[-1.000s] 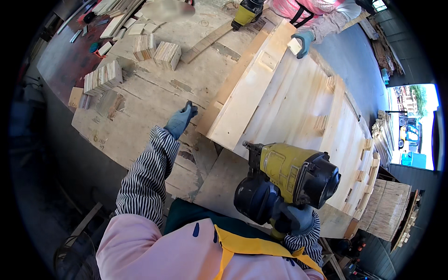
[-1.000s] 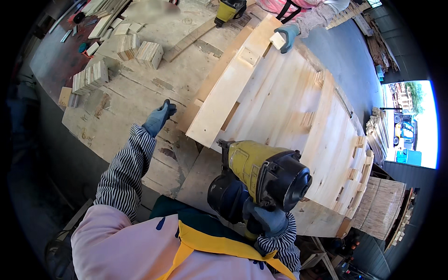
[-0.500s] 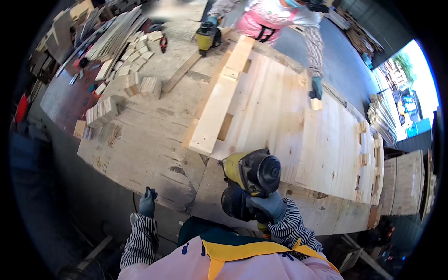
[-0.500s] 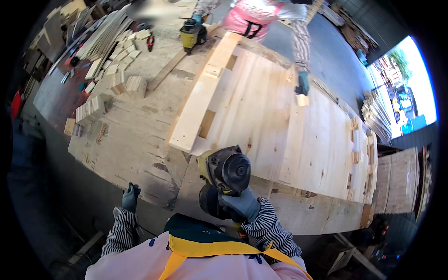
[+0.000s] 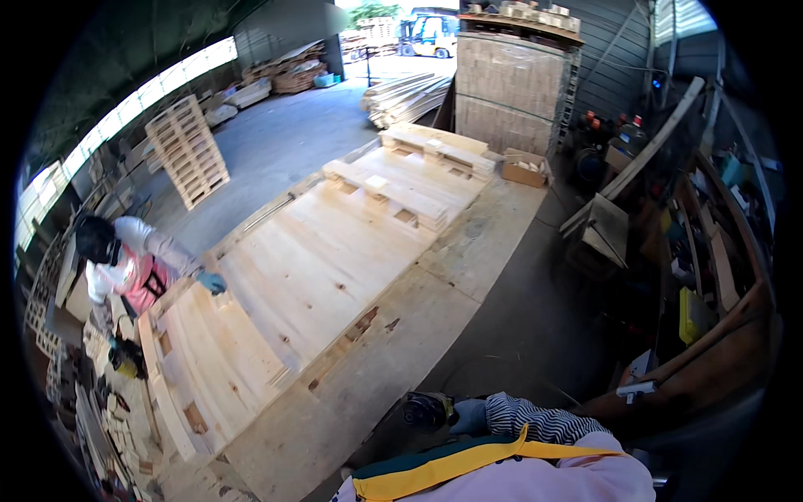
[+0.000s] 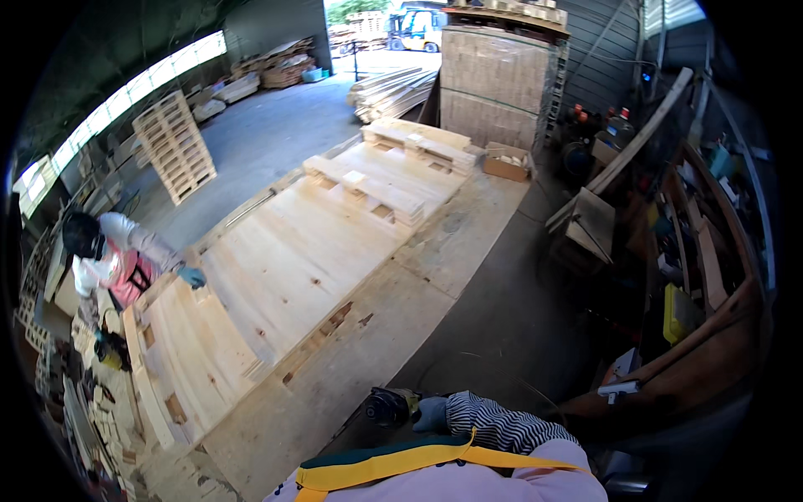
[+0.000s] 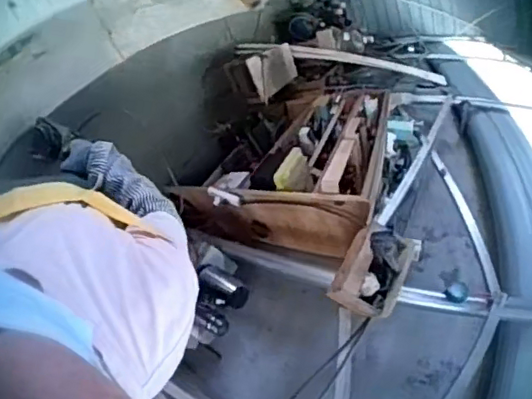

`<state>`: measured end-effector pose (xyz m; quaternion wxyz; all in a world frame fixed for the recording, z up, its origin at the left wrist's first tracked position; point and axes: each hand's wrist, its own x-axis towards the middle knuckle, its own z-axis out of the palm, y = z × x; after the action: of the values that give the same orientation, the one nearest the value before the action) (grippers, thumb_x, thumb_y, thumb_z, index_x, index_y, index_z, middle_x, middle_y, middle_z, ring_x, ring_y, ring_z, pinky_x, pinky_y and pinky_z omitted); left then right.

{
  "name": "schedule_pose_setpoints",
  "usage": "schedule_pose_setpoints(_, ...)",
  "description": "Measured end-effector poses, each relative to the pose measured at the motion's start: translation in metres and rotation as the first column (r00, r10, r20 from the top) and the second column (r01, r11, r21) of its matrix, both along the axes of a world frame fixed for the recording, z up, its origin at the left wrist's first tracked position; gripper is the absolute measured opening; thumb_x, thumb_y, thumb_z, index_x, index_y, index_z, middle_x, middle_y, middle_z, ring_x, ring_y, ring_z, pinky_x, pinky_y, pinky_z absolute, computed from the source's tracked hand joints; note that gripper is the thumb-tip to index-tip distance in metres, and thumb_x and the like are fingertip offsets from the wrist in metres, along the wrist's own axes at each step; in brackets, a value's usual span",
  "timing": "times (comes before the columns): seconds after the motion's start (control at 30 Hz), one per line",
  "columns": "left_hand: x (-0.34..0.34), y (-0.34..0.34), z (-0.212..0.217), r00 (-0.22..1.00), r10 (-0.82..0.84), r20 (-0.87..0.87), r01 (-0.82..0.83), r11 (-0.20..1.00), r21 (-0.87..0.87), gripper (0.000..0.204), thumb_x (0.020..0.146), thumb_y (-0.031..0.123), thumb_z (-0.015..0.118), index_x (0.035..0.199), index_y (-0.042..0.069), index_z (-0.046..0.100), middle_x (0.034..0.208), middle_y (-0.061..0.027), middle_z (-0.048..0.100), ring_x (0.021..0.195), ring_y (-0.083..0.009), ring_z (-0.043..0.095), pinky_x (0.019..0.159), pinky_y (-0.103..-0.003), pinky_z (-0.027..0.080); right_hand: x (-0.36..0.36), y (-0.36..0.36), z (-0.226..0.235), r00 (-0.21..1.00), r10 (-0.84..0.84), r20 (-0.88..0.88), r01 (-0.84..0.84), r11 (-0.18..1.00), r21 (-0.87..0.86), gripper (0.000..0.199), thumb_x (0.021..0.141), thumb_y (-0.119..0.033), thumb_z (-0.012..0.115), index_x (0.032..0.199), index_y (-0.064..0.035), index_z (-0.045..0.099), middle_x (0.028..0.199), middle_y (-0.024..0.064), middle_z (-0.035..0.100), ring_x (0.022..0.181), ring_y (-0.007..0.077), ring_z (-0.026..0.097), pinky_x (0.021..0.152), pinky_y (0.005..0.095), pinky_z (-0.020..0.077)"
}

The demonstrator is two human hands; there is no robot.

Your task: The person assembles a wooden crate by placing planks and blocks onto a base and securing them with a pneumatic nail gun. The person reloads the nail gun with a strip of nails and continues fastening the crate components.

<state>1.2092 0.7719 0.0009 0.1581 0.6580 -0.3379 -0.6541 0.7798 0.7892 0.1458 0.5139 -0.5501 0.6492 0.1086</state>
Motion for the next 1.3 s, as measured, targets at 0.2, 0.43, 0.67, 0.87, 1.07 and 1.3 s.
schedule_pose_setpoints(0.2,-0.192,-0.065,0.046,0.901,-0.43,0.053,0.431,0.902,-0.008,0.036,0.1,0.034,0.046,0.086,0.004,0.062,0.069,-0.0022,0.055,0.062,-0.0146,0.05,0.063,-0.03,0.042,-0.181,0.071,0.008,0.908,-0.403,-0.109,0.396,0.915,-0.081,0.054,0.076,-0.049,0.064,0.099,0.0005,0.069,0.092,0.0177,0.068,0.08,0.0278,0.065,0.074,0.0401,0.0502)
schedule_pose_setpoints(0.43,-0.359,-0.133,0.004,0.752,-0.655,0.075,0.647,0.755,0.105,0.04,0.099,0.038,0.045,0.088,0.004,0.062,0.071,-0.0041,0.057,0.063,-0.0164,0.052,0.064,-0.031,0.043,-0.35,0.086,-0.018,0.739,-0.672,-0.047,0.661,0.737,-0.139,0.046,0.075,-0.045,0.067,0.09,-0.0019,0.071,0.084,0.0145,0.07,0.076,0.0265,0.067,0.073,0.0383,0.051)
schedule_pose_setpoints(0.67,-0.527,-0.231,-0.009,0.664,-0.726,0.178,0.734,0.678,0.026,0.044,0.099,0.042,0.043,0.09,0.003,0.063,0.074,-0.0059,0.059,0.065,-0.0181,0.054,0.065,-0.032,0.044,-0.498,0.017,0.002,0.685,-0.727,-0.036,0.72,0.684,-0.117,0.047,0.075,-0.038,0.07,0.107,-0.0036,0.064,0.1,0.0164,0.067,0.096,0.0299,0.064,0.086,0.0364,0.0487)
schedule_pose_setpoints(0.87,-0.633,-0.331,0.017,0.654,-0.659,0.372,0.742,0.656,-0.142,0.049,0.099,0.046,0.043,0.112,0.003,0.063,0.094,-0.0086,0.067,0.087,-0.0214,0.061,0.079,-0.032,0.045,-0.604,-0.099,0.038,0.764,-0.642,0.058,0.642,0.749,-0.165,0.062,0.076,-0.031,0.072,0.129,-0.0075,0.051,0.114,0.016,0.064,0.108,0.031,0.06,0.096,0.0387,0.0451)
schedule_pose_setpoints(1.07,-0.682,-0.337,-0.021,0.967,-0.247,0.058,0.254,0.927,-0.276,0.037,0.099,0.036,0.049,0.109,0.004,0.063,0.087,-0.0026,0.065,0.077,-0.0135,0.057,0.07,-0.026,0.043,-0.734,-0.207,0.042,0.938,-0.345,-0.034,0.33,0.919,-0.217,0.071,0.07,-0.039,0.071,0.129,-0.0066,0.047,0.117,0.0203,0.061,0.108,0.0338,0.06,0.094,0.0385,0.0472)
schedule_pose_setpoints(1.3,-0.774,-0.28,-0.01,0.949,-0.282,0.143,0.239,0.936,0.26,0.028,0.095,0.021,0.057,0.122,0.01,0.057,0.101,-0.0066,0.063,0.087,-0.0145,0.057,0.075,-0.025,0.044,-0.853,-0.375,-0.004,0.923,-0.11,-0.37,-0.002,0.957,-0.289,0.062,0.072,-0.036,0.066,0.125,-0.009,0.048,0.094,0.0163,0.066,0.087,0.0337,0.064,0.076,0.0427,0.0504)
